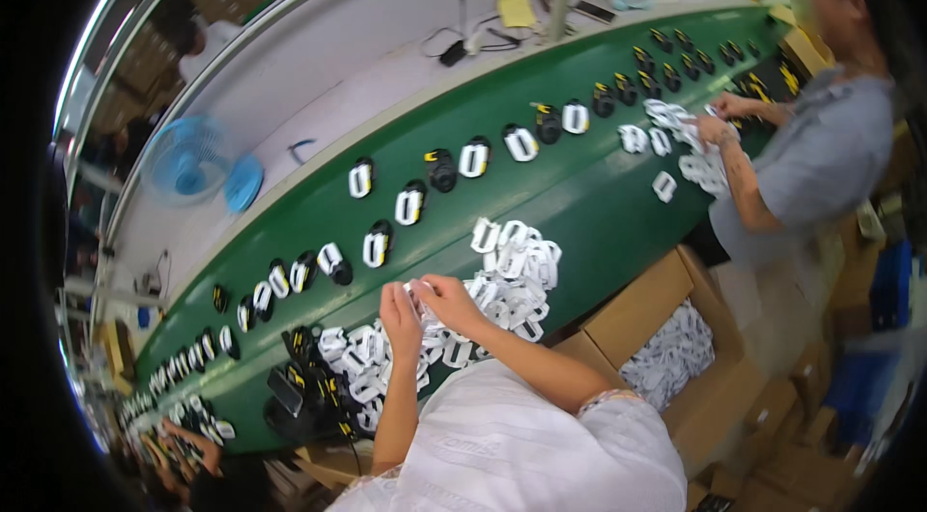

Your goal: The person assembles small plastic components and white plastic frames onto electronic housings by hand on a factory production line.

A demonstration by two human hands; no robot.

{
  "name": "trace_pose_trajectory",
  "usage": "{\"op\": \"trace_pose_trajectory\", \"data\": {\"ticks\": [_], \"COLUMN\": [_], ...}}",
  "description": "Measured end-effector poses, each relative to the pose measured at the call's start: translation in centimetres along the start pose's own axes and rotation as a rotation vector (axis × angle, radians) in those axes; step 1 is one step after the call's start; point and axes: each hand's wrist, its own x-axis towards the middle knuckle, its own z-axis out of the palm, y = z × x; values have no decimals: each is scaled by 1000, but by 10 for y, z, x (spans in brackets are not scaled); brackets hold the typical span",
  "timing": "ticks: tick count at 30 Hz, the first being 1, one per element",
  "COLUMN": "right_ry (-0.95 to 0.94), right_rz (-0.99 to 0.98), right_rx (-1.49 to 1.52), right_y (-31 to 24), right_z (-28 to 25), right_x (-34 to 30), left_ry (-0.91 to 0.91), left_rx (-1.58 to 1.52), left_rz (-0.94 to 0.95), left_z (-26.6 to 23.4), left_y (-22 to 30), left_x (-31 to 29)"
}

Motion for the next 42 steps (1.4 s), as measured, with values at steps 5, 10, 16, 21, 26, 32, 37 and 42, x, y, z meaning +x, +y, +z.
{"op": "trace_pose_trajectory", "data": {"ticks": [5, 10, 16, 21, 26, 32, 37, 42], "right_ry": [33, -38, -61, 40, 62, -21, -74, -85], "right_rz": [-94, -78, -66, -536, -164, -249, -288, -344], "right_rx": [-208, -259, -280, -731, 125, 6, 34, -116], "right_y": [-12, -36, -51, -69, -71, -80, -81, -89], "right_z": [-6, -7, 0, 24, 16, 9, 9, 12], "right_x": [-7, -13, -5, -7, -9, -27, -31, -29], "left_ry": [-134, -95, 26, 160, -2, -25, -25, 2], "left_rx": [-310, -326, 172, 119, -361, -255, -4, 50], "left_rz": [-140, -88, 148, 139, 102, 159, 302, 382], "left_z": [5, 9, 11, 2, 19, 10, 2, 3], "left_y": [14, 19, 50, 53, 75, 82, 106, 104], "left_x": [-4, -13, -10, -4, -2, -18, -22, -22]}}
